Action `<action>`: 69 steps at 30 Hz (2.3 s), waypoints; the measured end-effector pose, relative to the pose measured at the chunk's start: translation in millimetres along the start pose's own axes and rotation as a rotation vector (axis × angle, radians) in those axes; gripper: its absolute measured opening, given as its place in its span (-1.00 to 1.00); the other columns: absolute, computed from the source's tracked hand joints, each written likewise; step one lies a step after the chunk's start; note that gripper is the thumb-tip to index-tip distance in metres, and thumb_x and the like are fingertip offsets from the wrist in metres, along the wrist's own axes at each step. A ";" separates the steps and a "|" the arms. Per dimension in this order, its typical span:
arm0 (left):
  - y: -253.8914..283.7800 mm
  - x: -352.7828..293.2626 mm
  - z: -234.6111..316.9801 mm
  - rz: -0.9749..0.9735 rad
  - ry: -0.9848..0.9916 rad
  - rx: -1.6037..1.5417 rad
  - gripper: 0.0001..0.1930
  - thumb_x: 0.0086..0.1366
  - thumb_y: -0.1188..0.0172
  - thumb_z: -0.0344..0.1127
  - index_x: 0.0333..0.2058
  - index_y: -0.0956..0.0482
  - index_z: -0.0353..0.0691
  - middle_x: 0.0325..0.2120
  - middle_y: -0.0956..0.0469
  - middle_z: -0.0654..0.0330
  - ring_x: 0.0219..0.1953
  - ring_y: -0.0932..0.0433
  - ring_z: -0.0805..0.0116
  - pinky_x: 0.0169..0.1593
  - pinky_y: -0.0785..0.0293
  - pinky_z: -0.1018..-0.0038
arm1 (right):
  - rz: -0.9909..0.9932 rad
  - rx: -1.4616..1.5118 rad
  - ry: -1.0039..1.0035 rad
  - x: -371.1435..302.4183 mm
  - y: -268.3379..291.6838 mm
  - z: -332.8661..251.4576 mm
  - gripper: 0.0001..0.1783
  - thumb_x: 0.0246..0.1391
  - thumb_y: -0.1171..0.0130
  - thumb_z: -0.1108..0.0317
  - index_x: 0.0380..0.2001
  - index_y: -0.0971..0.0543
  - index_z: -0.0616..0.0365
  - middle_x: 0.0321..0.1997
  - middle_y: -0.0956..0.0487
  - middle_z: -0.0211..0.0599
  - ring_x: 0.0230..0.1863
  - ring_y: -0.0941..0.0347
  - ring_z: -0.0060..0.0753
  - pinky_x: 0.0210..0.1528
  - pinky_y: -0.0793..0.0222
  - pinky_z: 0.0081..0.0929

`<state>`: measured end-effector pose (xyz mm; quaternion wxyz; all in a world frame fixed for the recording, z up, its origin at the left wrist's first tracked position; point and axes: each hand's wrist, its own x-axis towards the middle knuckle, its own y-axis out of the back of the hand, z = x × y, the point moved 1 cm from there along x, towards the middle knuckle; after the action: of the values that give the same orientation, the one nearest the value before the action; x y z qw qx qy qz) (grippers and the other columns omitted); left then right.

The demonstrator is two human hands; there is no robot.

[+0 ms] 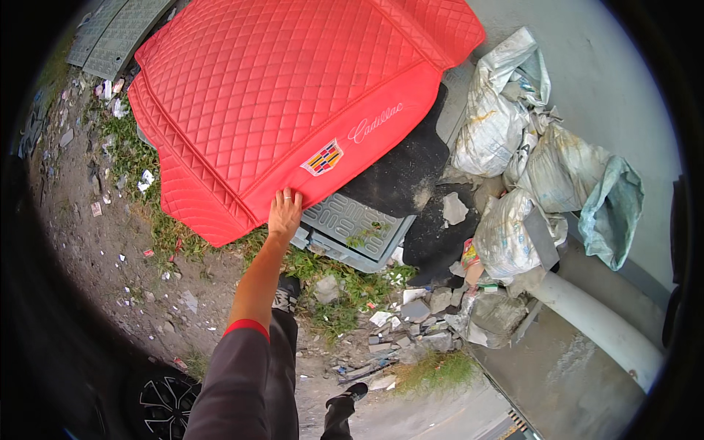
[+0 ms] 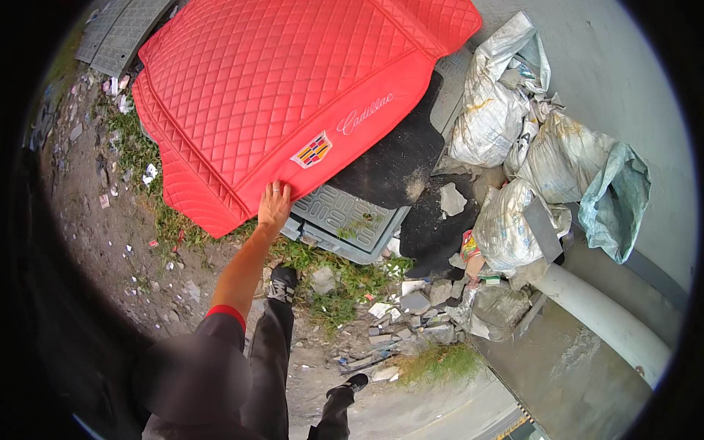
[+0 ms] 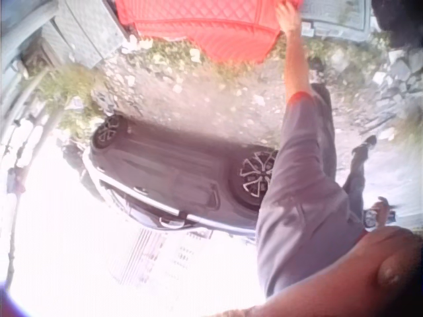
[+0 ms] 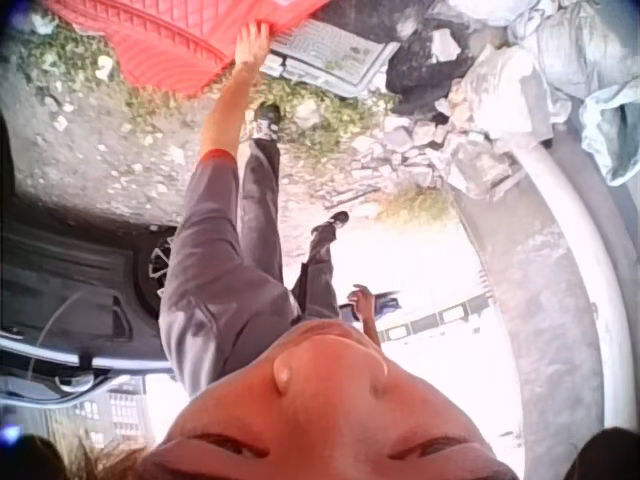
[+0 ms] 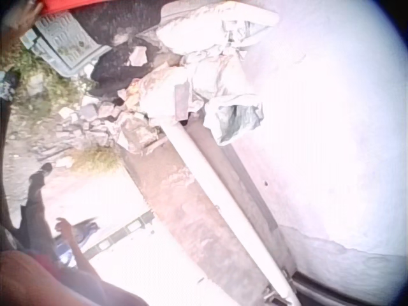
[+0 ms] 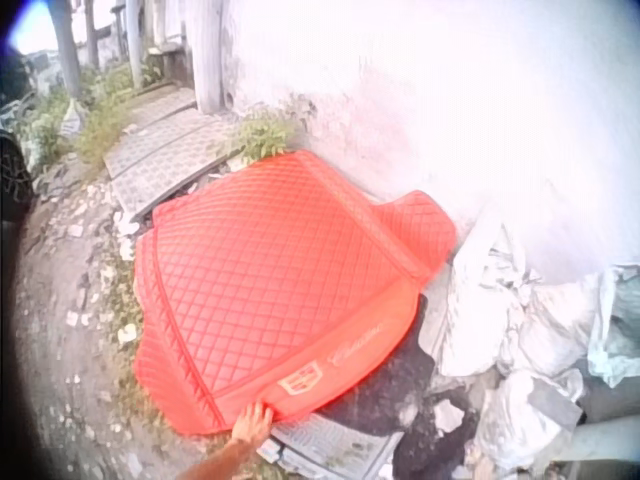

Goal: The person retrieves red quilted car mats from outside, carries them into the garage, and installs them into the trunk of a red sedan. The person also places a cloth and slippers into the trunk.

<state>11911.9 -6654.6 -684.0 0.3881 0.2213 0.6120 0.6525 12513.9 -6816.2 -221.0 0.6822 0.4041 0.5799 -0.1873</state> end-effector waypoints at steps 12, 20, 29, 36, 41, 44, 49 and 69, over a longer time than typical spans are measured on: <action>339.8 79.0 -77.3 0.477 -0.011 -0.259 -0.87 0.25 0.01 -0.33 -0.31 -0.45 -0.24 -0.50 -0.52 -0.12 -0.44 -0.49 -0.17 -0.41 -0.38 0.05 | -0.048 0.285 0.277 -21.3 1.5 66.0 -0.64 0.09 0.00 0.28 -0.12 -0.44 0.32 -0.50 -0.54 -0.23 -0.46 -0.50 -0.42 -0.40 -0.53 -0.47; 763.5 -72.4 -3.0 0.947 -0.274 0.069 -0.82 0.23 -0.06 -0.27 -0.25 -0.55 -0.15 -0.43 -0.55 -0.02 -0.36 -0.51 -0.06 -0.33 -0.41 0.17 | -0.012 0.557 0.394 -2.6 24.7 243.4 -0.70 0.18 0.08 0.28 -0.14 -0.45 0.26 -0.53 -0.53 -0.22 -0.55 -0.46 -0.46 -0.54 -0.45 -0.54; 1118.5 -473.9 196.8 1.325 -0.550 0.210 -0.79 0.24 -0.06 -0.28 -0.20 -0.57 -0.15 -0.35 -0.58 0.04 -0.27 -0.53 0.04 -0.19 -0.42 0.33 | -0.046 0.867 0.552 99.2 36.9 442.8 -0.67 0.11 0.00 0.19 -0.21 -0.49 0.25 -0.57 -0.54 -0.16 -0.63 -0.48 -0.29 -0.60 -0.44 -0.42; 1113.3 -615.7 296.0 1.220 -0.913 0.125 -0.78 0.27 -0.06 -0.43 -0.13 -0.53 -0.31 -0.23 -0.56 0.02 -0.17 -0.54 0.21 -0.08 -0.40 0.45 | 0.205 0.930 0.441 52.6 90.8 589.7 -0.71 -0.02 0.29 0.57 -0.30 -0.44 0.31 -0.63 -0.50 -0.10 -0.72 -0.42 -0.36 -0.73 -0.31 -0.43; 1025.0 -718.7 426.7 1.071 -1.328 0.217 -0.77 0.28 0.01 -0.52 -0.10 -0.47 -0.42 -0.20 -0.53 -0.02 -0.13 -0.51 0.11 -0.05 -0.38 0.41 | 0.359 1.058 0.463 35.3 157.3 681.5 -0.64 -0.15 0.34 0.65 -0.34 -0.47 0.33 -0.59 -0.52 -0.19 -0.62 -0.45 -0.41 -0.59 -0.35 -0.50; 955.1 -807.6 511.2 1.064 -1.668 0.248 -0.78 0.27 0.03 -0.51 -0.14 -0.44 -0.52 -0.31 -0.51 -0.09 -0.29 -0.48 -0.01 -0.19 -0.36 0.30 | 0.455 1.157 0.580 2.2 210.3 702.3 -0.65 -0.17 0.32 0.66 -0.38 -0.48 0.35 -0.59 -0.52 -0.23 -0.57 -0.45 -0.44 -0.51 -0.37 -0.51; 839.2 -936.9 639.9 0.978 -1.987 0.061 -0.80 0.26 0.09 -0.43 -0.35 -0.42 -0.50 -0.61 -0.37 0.02 -0.60 -0.28 0.11 -0.47 -0.18 0.33 | 0.626 1.050 0.799 -87.2 318.3 718.9 -0.73 -0.07 0.18 0.59 -0.30 -0.48 0.24 -0.52 -0.52 -0.34 -0.45 -0.43 -0.54 -0.35 -0.37 -0.54; 463.9 -1527.0 1333.2 0.268 -3.107 -0.773 -0.76 -0.14 -0.23 -0.30 -0.49 -0.48 -0.34 -0.74 -0.26 0.30 -0.73 -0.19 0.45 -0.66 -0.03 0.54 | 2.038 0.504 0.563 -74.0 764.3 1203.5 -0.33 -0.03 -0.12 -0.15 -0.08 -0.41 0.24 -0.09 -0.45 -0.07 0.00 -0.34 -0.04 0.16 -0.06 -0.13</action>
<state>13738.3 -6982.6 254.5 -0.5764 -0.5803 0.5725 0.0578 13818.4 -7295.7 105.4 0.2570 0.8523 0.0525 0.4526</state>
